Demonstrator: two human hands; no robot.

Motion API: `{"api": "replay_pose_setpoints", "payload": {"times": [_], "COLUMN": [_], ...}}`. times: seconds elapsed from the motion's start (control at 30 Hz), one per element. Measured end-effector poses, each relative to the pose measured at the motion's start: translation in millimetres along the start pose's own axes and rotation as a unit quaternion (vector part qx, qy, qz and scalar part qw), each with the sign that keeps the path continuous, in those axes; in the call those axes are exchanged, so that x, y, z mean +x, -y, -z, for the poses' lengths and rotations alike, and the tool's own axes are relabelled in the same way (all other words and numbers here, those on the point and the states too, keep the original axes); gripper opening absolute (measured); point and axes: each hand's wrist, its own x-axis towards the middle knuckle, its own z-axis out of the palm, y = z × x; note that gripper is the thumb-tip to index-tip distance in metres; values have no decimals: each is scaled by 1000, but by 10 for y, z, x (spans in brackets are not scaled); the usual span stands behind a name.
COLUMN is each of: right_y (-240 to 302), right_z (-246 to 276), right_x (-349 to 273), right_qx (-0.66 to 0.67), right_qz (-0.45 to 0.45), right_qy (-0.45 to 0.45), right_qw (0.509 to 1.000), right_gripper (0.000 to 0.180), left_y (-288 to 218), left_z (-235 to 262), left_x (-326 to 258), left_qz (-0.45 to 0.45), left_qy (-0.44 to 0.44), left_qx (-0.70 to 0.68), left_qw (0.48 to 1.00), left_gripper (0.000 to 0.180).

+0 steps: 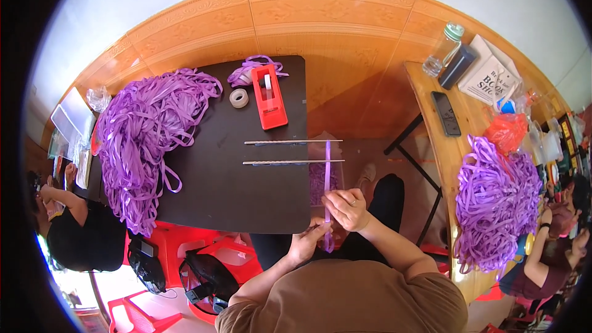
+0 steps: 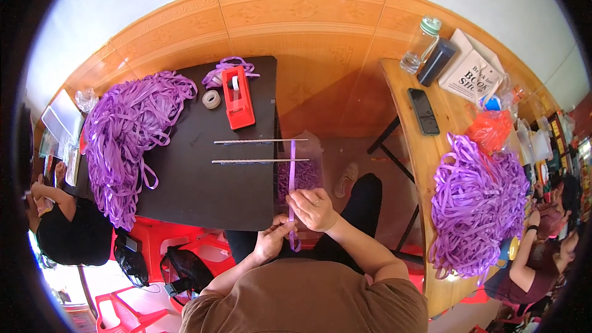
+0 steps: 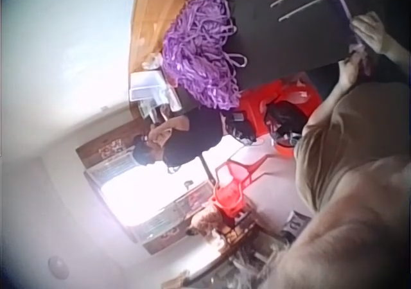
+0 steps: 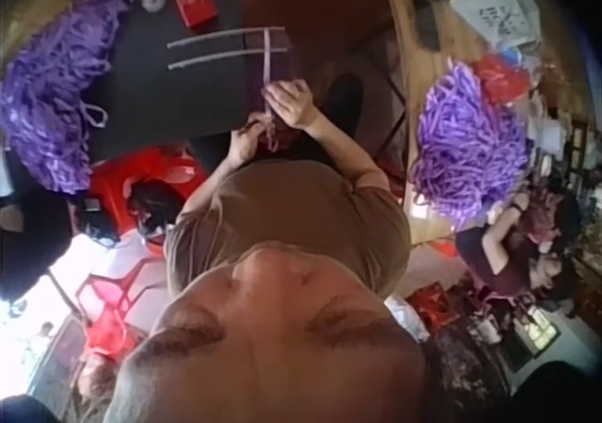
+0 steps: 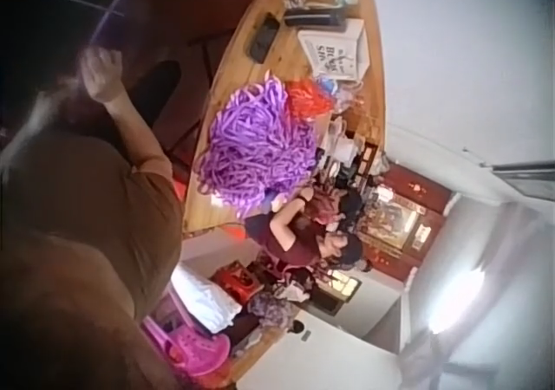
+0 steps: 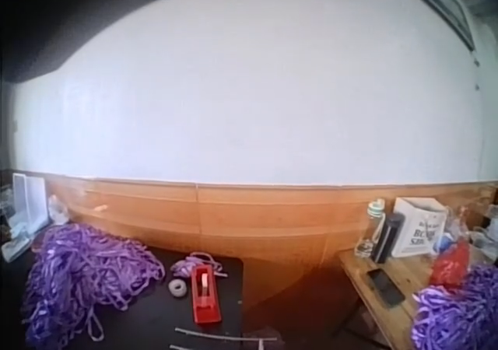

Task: Wrapping purple ribbon pieces around metal rods and securing them with tape to assemble craft components.

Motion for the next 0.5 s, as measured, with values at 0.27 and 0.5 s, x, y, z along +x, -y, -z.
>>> {"api": "replay_pose_setpoints", "payload": {"times": [0.27, 0.5], "right_y": [-11, -457], "right_z": [200, 432], "right_x": [362, 966], "right_qx": [55, 229], "right_qz": [-27, -137], "right_qy": [-53, -44], "right_qw": [997, 963], "right_gripper": [33, 24], "left_y": [-60, 227], "left_z": [-69, 95], "left_x": [-5, 205], "left_qz": [12, 102], "left_qy": [34, 13], "left_qx": [-158, -81], "left_qw": [987, 991], "left_gripper": [29, 40]}}
